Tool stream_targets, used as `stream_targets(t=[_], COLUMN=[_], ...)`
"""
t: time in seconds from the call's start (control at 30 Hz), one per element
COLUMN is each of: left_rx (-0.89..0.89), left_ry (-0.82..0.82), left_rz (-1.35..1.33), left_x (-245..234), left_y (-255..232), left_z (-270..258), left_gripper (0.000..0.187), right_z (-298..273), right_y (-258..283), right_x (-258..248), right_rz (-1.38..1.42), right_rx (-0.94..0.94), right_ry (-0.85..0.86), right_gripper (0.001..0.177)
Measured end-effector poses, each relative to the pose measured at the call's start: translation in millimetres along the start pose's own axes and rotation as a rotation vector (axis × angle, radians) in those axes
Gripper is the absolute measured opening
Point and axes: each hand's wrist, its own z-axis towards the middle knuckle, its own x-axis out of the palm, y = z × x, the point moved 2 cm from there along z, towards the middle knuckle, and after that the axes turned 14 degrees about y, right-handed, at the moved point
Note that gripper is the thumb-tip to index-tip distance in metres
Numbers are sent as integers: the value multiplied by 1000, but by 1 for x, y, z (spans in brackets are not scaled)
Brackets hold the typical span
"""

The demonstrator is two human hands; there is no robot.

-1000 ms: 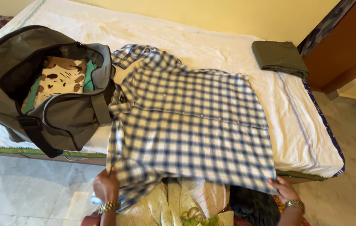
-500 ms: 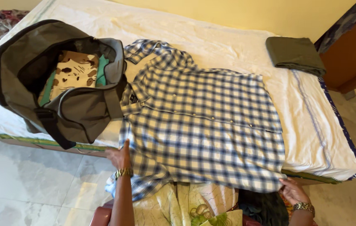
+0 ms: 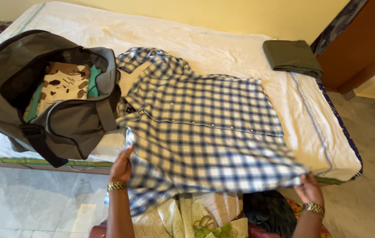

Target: The person buttons a plaid shirt that is laid out on a bed and then begins to fold the garment.

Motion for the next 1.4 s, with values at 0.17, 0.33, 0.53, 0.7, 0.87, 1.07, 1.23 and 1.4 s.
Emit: stream_targets(t=[0.17,0.33,0.53,0.7,0.87,1.07,1.23,1.4], left_rx=[213,364,766,722,598,549,563,590], left_ry=[189,421,410,159,-75,-161,-154,-152], left_rz=[-17,61,114,285,434,639,806,983], left_x=[21,58,39,38,70,108,149,201], left_y=[-67,-151,-186,-200,-239,-289,-313,-333], left_z=[-4,-76,-191,-239,-197,-168,-117,-26], left_gripper=[27,7,16,13,16,24,31,40], right_z=[4,-20,-73,-54,-38,-10,19,86], right_y=[37,95,167,123,66,50,48,68], right_x=[10,24,83,107,151,177,179,175], right_rz=[259,351,-66,-352,-570,-705,-776,-872], right_rx=[-384,-783,-850,-522,-184,-29,16,-13], right_ry=[-131,304,326,248,234,248,246,210], right_gripper=[33,32,40,39,39,38,37,37])
